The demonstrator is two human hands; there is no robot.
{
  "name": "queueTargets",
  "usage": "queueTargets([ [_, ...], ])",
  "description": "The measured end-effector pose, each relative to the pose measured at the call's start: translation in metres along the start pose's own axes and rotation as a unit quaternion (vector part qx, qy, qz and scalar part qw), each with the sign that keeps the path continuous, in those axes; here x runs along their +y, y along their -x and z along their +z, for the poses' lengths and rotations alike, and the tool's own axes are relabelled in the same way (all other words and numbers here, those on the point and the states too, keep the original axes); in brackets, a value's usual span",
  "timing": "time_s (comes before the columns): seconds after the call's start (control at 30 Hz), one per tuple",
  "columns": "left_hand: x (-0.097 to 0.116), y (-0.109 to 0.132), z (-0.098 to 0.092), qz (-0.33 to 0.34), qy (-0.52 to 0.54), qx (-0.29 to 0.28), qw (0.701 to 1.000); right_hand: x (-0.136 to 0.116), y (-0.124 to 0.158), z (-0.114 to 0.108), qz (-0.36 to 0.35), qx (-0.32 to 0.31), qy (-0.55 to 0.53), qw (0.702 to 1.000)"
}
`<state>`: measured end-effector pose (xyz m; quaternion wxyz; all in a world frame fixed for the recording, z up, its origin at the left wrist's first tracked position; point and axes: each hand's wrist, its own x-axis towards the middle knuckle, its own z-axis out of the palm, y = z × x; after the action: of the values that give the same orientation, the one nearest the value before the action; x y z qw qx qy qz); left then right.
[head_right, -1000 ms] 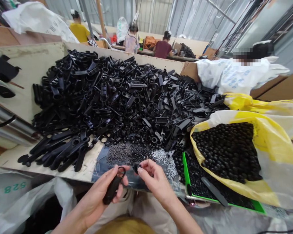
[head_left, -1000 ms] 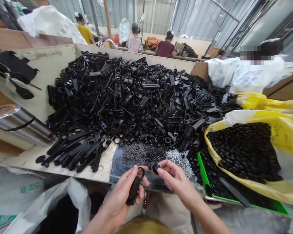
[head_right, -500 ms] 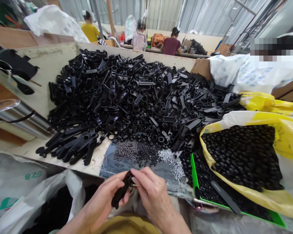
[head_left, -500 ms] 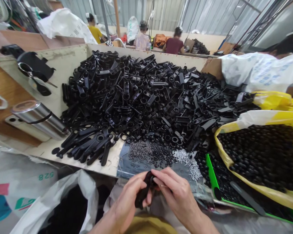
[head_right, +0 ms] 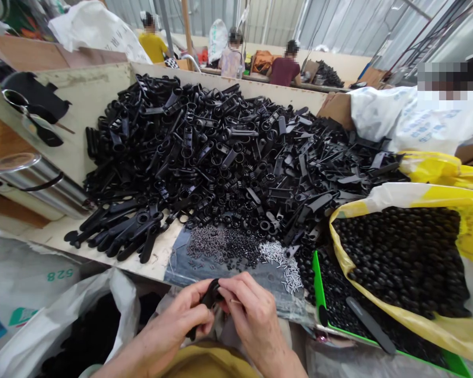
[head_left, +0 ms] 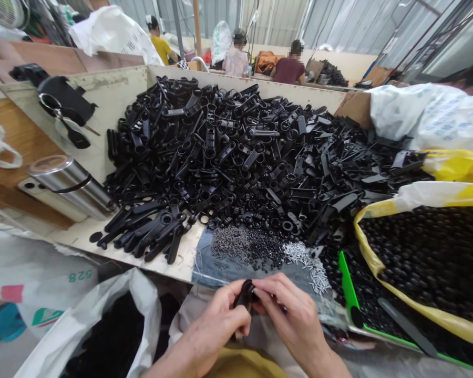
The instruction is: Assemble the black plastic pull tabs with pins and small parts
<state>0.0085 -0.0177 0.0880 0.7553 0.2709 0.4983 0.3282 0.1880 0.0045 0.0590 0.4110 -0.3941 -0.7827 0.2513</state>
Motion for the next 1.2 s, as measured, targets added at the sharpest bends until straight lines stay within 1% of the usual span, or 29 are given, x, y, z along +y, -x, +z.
queueTargets([
  [0.1,-0.008,-0.006,-0.002,0.021,-0.006,-0.017,1.000,-0.002,0.001,0.003,0.025,0.021,-0.001,0.999],
  [0.2,-0.013,-0.010,-0.002,0.035,-0.009,-0.034,0.999,-0.005,0.004,0.008,0.047,0.059,0.000,0.997],
  [0.3,-0.015,-0.013,-0.001,0.050,-0.010,-0.038,0.998,-0.008,0.008,0.015,0.080,0.098,-0.002,0.992],
  [0.47,-0.023,-0.019,0.002,0.093,-0.054,-0.010,0.994,-0.015,0.012,0.023,0.126,0.140,0.001,0.982],
  [0.6,-0.037,-0.025,0.002,0.122,-0.094,0.026,0.988,-0.018,0.012,0.027,0.143,0.149,-0.007,0.978],
  [0.7,-0.041,-0.023,0.001,0.133,-0.117,0.051,0.983,-0.017,0.014,0.032,0.175,0.155,-0.035,0.972],
  [0.77,-0.039,-0.019,-0.001,0.128,-0.138,0.079,0.979,-0.016,0.015,0.035,0.218,0.146,-0.076,0.962],
  [0.83,-0.037,-0.014,-0.004,0.134,-0.169,0.099,0.971,-0.014,0.017,0.036,0.274,0.122,-0.139,0.944],
  [0.93,-0.037,-0.006,-0.013,0.146,-0.244,0.093,0.954,-0.012,0.021,0.033,0.331,0.071,-0.228,0.913],
  [1.0,-0.040,-0.003,-0.020,0.166,-0.297,0.073,0.937,-0.012,0.024,0.030,0.336,0.038,-0.272,0.901],
  [1.07,-0.041,0.000,-0.025,0.198,-0.349,0.046,0.915,-0.011,0.024,0.029,0.338,0.009,-0.301,0.892],
  [1.13,-0.040,0.001,-0.028,0.220,-0.393,0.028,0.892,-0.011,0.020,0.029,0.346,-0.004,-0.295,0.891],
  [1.17,-0.039,0.001,-0.028,0.222,-0.403,0.032,0.887,-0.010,0.017,0.030,0.350,-0.002,-0.280,0.894],
  [1.2,-0.036,0.002,-0.029,0.214,-0.400,0.048,0.890,-0.009,0.014,0.031,0.350,0.003,-0.266,0.898],
])
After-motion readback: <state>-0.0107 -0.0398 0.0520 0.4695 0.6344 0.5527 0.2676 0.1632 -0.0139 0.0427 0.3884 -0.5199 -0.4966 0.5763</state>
